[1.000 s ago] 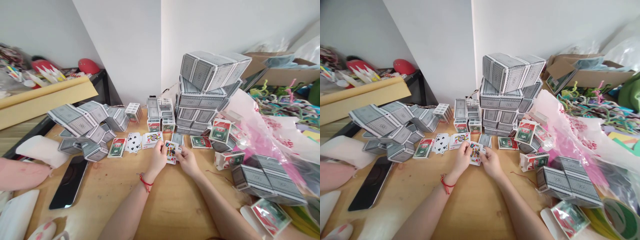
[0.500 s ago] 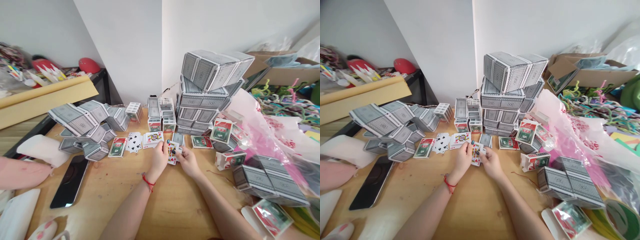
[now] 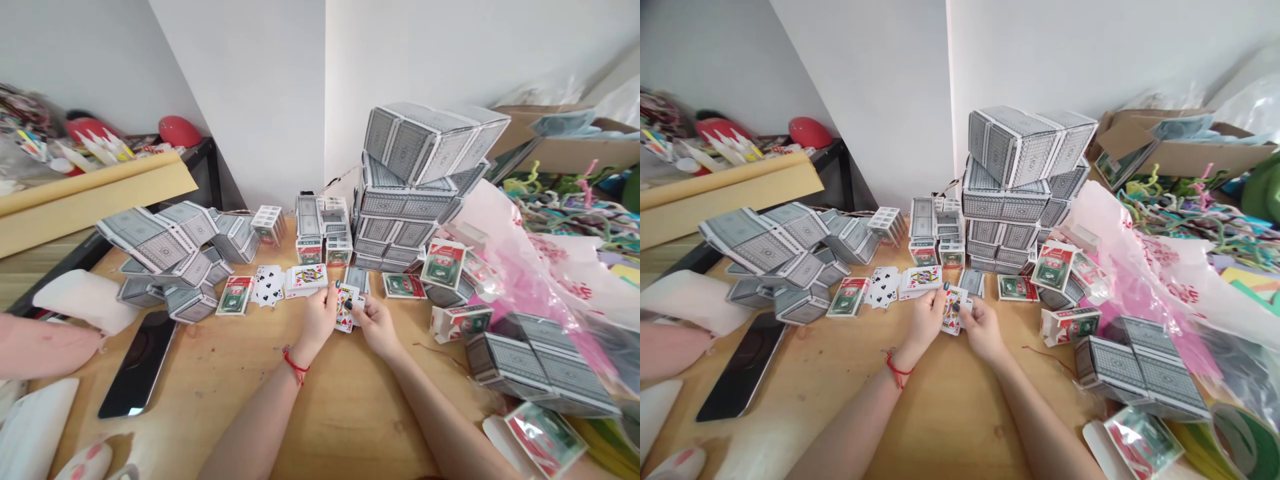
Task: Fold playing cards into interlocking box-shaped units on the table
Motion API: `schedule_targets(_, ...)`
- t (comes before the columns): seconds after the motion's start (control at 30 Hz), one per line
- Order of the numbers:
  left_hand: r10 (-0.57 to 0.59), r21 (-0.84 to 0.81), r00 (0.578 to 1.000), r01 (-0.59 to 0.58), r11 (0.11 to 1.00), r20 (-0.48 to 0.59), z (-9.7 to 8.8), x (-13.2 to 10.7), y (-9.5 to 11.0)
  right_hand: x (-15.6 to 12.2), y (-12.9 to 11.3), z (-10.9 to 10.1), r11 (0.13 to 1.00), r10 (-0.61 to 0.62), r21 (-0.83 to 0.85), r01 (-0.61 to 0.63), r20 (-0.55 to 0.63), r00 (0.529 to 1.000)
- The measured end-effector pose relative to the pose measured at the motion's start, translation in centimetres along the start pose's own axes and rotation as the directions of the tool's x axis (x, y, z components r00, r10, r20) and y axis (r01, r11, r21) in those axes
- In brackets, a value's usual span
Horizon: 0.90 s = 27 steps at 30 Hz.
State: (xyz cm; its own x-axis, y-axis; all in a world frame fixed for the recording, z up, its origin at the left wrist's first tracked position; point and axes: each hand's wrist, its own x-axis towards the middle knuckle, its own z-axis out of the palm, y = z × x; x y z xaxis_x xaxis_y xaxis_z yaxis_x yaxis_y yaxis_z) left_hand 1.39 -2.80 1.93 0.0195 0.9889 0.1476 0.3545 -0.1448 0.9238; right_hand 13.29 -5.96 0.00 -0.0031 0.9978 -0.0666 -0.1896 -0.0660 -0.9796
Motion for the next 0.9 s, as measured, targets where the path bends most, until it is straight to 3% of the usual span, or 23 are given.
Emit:
schedule_targets(0.37,0.019,-0.011,1.0,-0.019,1.0,0.001,0.17,0.1,-0.58,0.22,0.14,0.0,0.996,-0.02,-0.091,0.015,-0.054,0.998)
schedule_targets(0.67,-0.044,-0.311,0.99,0.083,0.947,0.132,-0.05,-0.06,-0.54,0.09,-0.45,0.14,1.0,-0.011,-0.014,0.01,-0.102,0.995)
schedule_targets(0.77,-0.015,-0.285,0.978,0.074,0.956,0.207,-0.16,-0.08,-0.51,0.15,-0.32,0.0,1.0,-0.008,0.006,0.009,-0.109,0.994)
schedule_targets(0.9,0.021,-0.15,0.982,0.007,0.989,0.187,-0.19,-0.11,-0.42,0.27,-0.06,-0.21,1.0,0.005,-0.013,-0.007,-0.115,0.993)
